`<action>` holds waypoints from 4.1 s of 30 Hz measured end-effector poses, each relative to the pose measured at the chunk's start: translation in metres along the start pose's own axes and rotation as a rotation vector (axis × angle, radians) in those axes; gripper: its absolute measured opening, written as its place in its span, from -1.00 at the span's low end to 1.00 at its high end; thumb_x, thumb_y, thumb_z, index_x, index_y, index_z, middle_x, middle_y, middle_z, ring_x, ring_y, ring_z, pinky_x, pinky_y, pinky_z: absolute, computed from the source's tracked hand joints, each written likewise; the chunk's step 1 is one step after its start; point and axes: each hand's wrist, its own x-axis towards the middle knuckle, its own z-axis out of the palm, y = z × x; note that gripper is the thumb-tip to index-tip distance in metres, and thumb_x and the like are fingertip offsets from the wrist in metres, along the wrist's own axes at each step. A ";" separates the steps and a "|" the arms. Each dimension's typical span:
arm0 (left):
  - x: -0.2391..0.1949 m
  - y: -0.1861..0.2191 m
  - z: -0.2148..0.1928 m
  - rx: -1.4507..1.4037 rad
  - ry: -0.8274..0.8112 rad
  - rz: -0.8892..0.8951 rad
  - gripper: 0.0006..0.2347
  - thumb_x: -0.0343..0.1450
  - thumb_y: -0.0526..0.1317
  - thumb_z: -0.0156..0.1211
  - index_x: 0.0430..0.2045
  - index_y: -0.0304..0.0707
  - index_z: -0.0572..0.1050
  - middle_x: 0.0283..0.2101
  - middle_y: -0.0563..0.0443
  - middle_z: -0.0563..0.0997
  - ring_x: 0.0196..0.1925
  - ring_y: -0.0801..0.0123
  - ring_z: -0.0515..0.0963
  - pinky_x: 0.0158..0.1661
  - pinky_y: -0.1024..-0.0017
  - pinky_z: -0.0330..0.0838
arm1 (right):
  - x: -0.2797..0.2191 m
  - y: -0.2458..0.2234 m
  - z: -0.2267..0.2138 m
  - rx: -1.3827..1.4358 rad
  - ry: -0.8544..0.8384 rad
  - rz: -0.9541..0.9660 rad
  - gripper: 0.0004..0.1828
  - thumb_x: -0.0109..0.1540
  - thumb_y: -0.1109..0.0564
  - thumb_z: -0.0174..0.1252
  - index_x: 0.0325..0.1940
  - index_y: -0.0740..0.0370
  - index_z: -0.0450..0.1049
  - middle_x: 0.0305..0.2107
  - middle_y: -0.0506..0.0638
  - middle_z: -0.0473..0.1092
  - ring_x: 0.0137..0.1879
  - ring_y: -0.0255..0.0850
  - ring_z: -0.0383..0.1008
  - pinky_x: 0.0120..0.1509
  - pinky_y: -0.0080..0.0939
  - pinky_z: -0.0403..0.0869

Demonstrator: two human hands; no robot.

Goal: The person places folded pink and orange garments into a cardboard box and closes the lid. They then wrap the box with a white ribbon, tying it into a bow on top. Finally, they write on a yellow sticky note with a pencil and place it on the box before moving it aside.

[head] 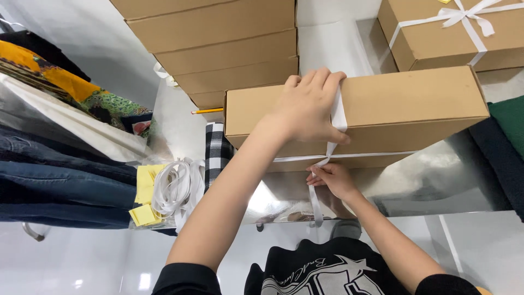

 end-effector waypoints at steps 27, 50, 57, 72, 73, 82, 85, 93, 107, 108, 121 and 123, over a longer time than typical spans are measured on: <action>-0.055 -0.038 -0.113 -0.483 0.010 0.166 -0.23 0.19 0.05 0.52 0.30 -0.09 0.29 0.19 0.04 0.43 0.21 0.26 0.43 0.19 0.33 0.27 | -0.029 0.003 -0.036 -0.162 0.035 0.023 -0.61 0.42 0.10 -0.02 -0.08 0.44 0.64 -0.11 0.29 0.66 -0.16 0.11 0.76 -0.07 -0.13 0.72; -0.163 -0.004 -0.114 -0.299 -0.021 0.114 -0.12 0.06 -0.12 0.58 0.36 -0.04 0.29 0.19 0.02 0.44 0.22 0.17 0.40 0.26 0.23 0.08 | 0.135 -0.160 -0.161 -1.434 0.341 -0.898 -0.74 0.39 0.10 0.19 0.13 -0.15 0.65 -0.15 -0.09 0.66 -0.21 -0.05 0.64 -0.17 -0.09 0.49; -0.165 0.021 -0.046 -0.211 0.202 0.130 -0.16 0.11 -0.06 0.57 0.34 -0.14 0.30 0.21 -0.02 0.46 0.28 0.12 0.43 0.25 0.13 0.14 | 0.132 -0.254 -0.119 -1.175 0.432 -1.297 -0.79 0.41 0.37 0.30 0.04 0.17 0.71 0.06 -0.02 0.65 0.14 -0.07 0.69 -0.02 -0.18 0.57; -0.149 0.092 0.130 0.325 0.639 0.045 -0.57 0.28 -0.40 0.01 0.02 0.10 0.48 0.14 0.21 0.56 0.11 0.43 0.54 0.07 0.37 0.21 | 0.054 -0.307 -0.054 -0.880 0.356 -1.331 -0.78 0.44 0.49 0.23 -0.02 0.30 0.70 0.08 0.15 0.62 0.36 0.03 0.60 0.28 -0.17 0.55; -0.150 0.095 0.144 0.319 0.637 0.048 -0.57 0.28 -0.40 0.01 0.02 0.10 0.48 0.14 0.21 0.56 0.11 0.43 0.54 0.07 0.37 0.21 | 0.043 -0.309 -0.051 -0.884 0.359 -1.325 -0.78 0.44 0.49 0.23 -0.02 0.30 0.70 0.08 0.15 0.62 0.36 0.03 0.60 0.28 -0.17 0.55; -0.155 0.110 0.230 0.410 0.711 0.044 -0.75 0.53 -0.30 0.13 0.02 0.24 0.47 0.07 0.29 0.52 0.03 0.61 0.54 -0.06 0.49 0.15 | -0.061 -0.285 -0.035 -0.971 0.177 -1.271 -0.82 0.40 0.50 0.26 0.01 0.40 0.68 0.14 0.19 0.57 0.33 0.03 0.59 0.37 -0.17 0.55; -0.152 0.113 0.231 0.326 0.672 0.036 -0.81 0.58 -0.27 0.12 0.01 0.18 0.48 0.05 0.28 0.57 0.08 0.56 0.58 -0.05 0.45 0.13 | -0.092 -0.262 -0.034 -0.929 0.143 -1.140 -0.76 0.44 0.48 0.12 0.07 0.34 0.63 0.18 0.11 0.54 0.40 0.01 0.53 0.48 -0.13 0.49; -0.147 0.098 0.244 -0.185 0.481 -0.031 -0.79 0.49 -0.19 0.26 0.01 0.12 0.60 0.01 0.26 0.68 0.02 0.38 0.63 -0.07 0.40 0.36 | -0.177 -0.218 -0.014 -0.281 0.161 -0.693 -0.58 0.28 0.39 0.06 0.24 0.43 0.50 0.08 0.33 0.58 0.28 0.13 0.59 0.42 0.07 0.51; -0.136 0.103 0.243 -0.493 0.395 -0.383 -0.56 0.34 -0.19 0.52 0.12 -0.12 0.56 0.21 -0.18 0.59 0.36 -0.11 0.46 0.43 -0.31 0.06 | -0.285 -0.037 -0.012 -0.005 0.057 -0.093 -0.53 0.28 0.35 0.21 0.30 0.34 0.56 -0.02 0.32 0.70 0.06 -0.10 0.70 0.24 -0.16 0.57; -0.135 0.104 0.241 -0.491 0.407 -0.393 -0.48 0.32 -0.21 0.53 0.19 -0.23 0.50 0.28 -0.33 0.53 0.42 -0.24 0.42 0.43 -0.40 0.04 | -0.290 -0.019 -0.015 0.008 0.034 -0.032 -0.54 0.28 0.35 0.23 0.29 0.34 0.58 0.01 0.31 0.68 0.07 -0.10 0.69 0.24 -0.13 0.57; -0.133 0.095 0.269 -0.492 0.251 -0.452 -0.45 0.45 -0.07 0.43 0.35 -0.03 0.34 0.39 -0.11 0.52 0.57 0.03 0.29 0.53 -0.25 -0.09 | -0.350 0.081 -0.023 -0.285 -0.022 0.145 -0.63 0.28 0.21 0.30 0.18 0.10 0.71 0.38 0.26 0.39 0.62 0.21 0.07 0.66 0.27 0.06; -0.130 0.096 0.264 -0.499 0.257 -0.452 -0.42 0.45 -0.10 0.45 0.37 -0.03 0.32 0.39 -0.15 0.51 0.57 0.01 0.28 0.53 -0.27 -0.10 | -0.344 0.084 -0.031 -0.254 0.058 0.160 -0.66 0.34 0.23 0.24 0.18 0.10 0.70 0.39 0.23 0.38 0.65 0.15 0.06 0.65 0.28 0.04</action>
